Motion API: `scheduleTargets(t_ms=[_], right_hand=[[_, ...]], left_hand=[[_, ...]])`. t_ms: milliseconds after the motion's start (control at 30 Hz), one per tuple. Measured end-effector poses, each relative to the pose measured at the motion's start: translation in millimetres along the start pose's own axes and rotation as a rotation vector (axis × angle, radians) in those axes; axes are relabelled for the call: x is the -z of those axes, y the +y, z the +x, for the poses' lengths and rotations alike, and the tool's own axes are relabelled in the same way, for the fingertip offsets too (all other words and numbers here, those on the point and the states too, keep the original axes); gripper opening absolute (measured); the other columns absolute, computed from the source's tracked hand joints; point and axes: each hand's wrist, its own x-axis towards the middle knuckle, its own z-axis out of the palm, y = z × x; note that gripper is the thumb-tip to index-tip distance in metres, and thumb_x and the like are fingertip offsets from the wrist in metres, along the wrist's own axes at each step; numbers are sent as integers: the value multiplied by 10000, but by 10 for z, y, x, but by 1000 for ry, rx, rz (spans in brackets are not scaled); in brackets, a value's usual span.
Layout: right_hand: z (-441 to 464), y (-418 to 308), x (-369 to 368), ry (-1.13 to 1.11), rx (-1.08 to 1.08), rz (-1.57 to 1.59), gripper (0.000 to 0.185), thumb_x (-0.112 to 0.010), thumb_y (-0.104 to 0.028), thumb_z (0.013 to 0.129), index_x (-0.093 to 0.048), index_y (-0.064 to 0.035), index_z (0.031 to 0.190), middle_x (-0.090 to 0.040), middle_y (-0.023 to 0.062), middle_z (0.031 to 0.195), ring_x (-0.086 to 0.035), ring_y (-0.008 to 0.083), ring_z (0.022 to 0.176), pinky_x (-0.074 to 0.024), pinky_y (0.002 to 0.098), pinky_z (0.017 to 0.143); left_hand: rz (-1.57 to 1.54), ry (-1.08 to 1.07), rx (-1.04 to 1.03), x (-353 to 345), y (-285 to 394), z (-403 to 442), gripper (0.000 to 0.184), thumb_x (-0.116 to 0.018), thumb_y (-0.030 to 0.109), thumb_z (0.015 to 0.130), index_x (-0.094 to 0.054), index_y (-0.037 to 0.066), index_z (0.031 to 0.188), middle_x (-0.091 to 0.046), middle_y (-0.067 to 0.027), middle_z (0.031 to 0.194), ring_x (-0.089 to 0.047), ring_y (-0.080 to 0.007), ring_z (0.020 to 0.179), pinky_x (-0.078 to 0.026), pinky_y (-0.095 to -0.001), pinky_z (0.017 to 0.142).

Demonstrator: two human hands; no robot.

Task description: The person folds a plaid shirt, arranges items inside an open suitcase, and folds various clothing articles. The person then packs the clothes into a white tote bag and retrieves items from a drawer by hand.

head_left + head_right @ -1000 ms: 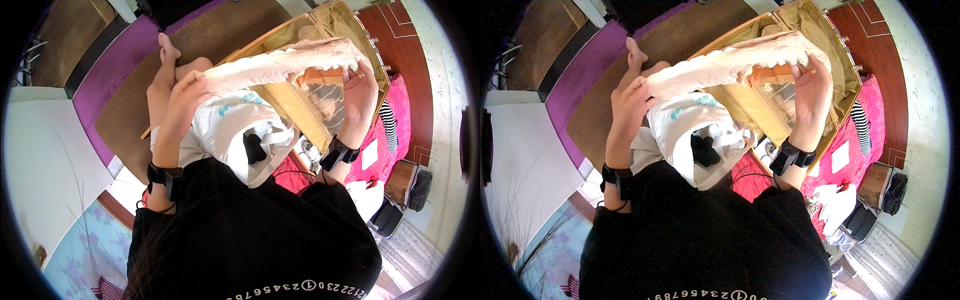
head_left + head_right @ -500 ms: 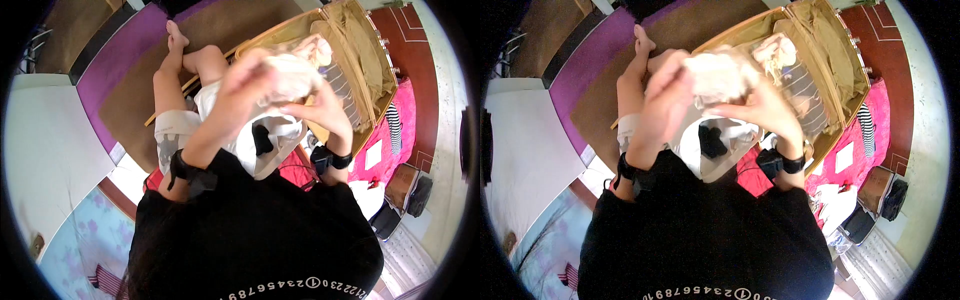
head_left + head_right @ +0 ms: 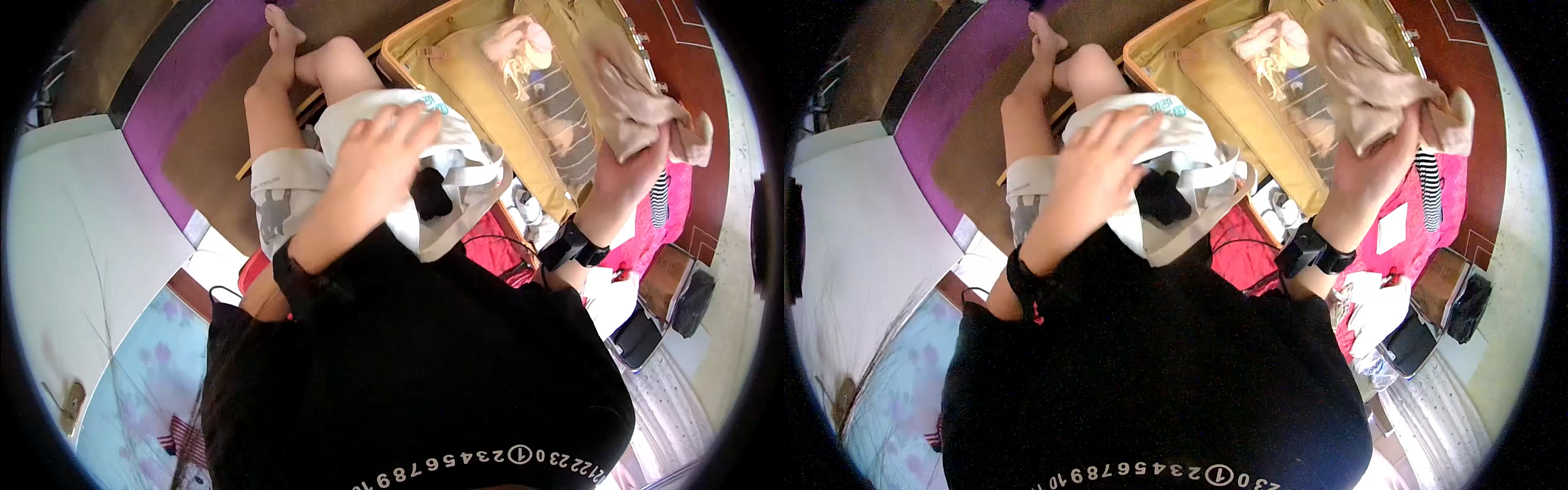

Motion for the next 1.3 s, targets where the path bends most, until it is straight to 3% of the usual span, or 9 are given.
scheduleTargets(t_ms=[167,267,333,400,600,700,967,1067,1300], right_hand=[[-596,166,-197,170,19,121,366,-382,-330,962,-518,-74,1186,-568,78,1166,-558,211,1063,-412,383,952],[-1130,950,448,-689,24,-190,361,-471,-261,911,-508,-47,1199,-555,110,1184,-557,247,1054,-397,370,959],[-1154,931,-201,-1171,391,-618,422,-591,-83,731,-529,-7,1141,-554,183,1112,-554,336,1022,-431,366,911],[-1405,1236,-181,-1070,268,-839,434,-585,-49,636,-568,-17,1069,-552,221,1028,-555,379,971,-474,410,822],[-1327,1514,-252,-1230,36,-1465,199,-553,-143,751,-620,5,867,-631,213,780,-611,401,746,-492,473,694],[-1149,1497,-341,-1065,-286,-1094,311,-571,-191,800,-574,21,1029,-624,205,1020,-595,330,984,-466,374,833],[-902,1397,-679,-1433,-248,-855,340,-587,-157,787,-568,-7,1092,-620,162,1073,-581,275,1034,-446,343,885],[-948,1904,-577,-1357,78,-1180,296,-616,-116,748,-584,27,1005,-631,199,975,-594,315,952,-471,370,820],[-1038,1377,-572,-1524,177,-1133,193,-565,-139,760,-596,35,836,-622,209,788,-617,364,761,-489,424,677]], left_hand=[[-79,180,88,171,-298,136,240,-633,129,721,-611,90,957,-616,-125,770,-621,-286,715,-487,-365,628],[-231,206,114,227,-324,187,161,-627,163,746,-621,48,860,-615,-145,668,-616,-302,609,-474,-375,568],[-294,196,158,238,-294,218,159,-630,162,741,-610,25,820,-619,-151,667,-613,-308,603,-464,-375,552],[-330,158,231,250,-254,215,164,-633,144,723,-597,-2,788,-614,-155,658,-596,-271,563,-445,-336,522],[-597,89,308,100,-286,118,219,-683,148,702,-578,-23,791,-569,-126,578,-508,-161,489,-397,-272,491],[-726,176,267,77,-245,144,232,-703,148,705,-565,-21,782,-556,-117,557,-491,-145,477,-382,-269,482],[-658,164,209,128,-392,156,251,-733,171,713,-567,-9,770,-599,-108,588,-539,-139,498,-408,-247,494],[-473,256,286,140,-566,165,239,-744,197,713,-634,17,825,-650,-98,651,-610,-150,555,-453,-253,529],[-531,283,428,292,-960,140,131,-662,117,814,-660,6,883,-654,-32,717,-591,-59,650,-442,-196,572]])
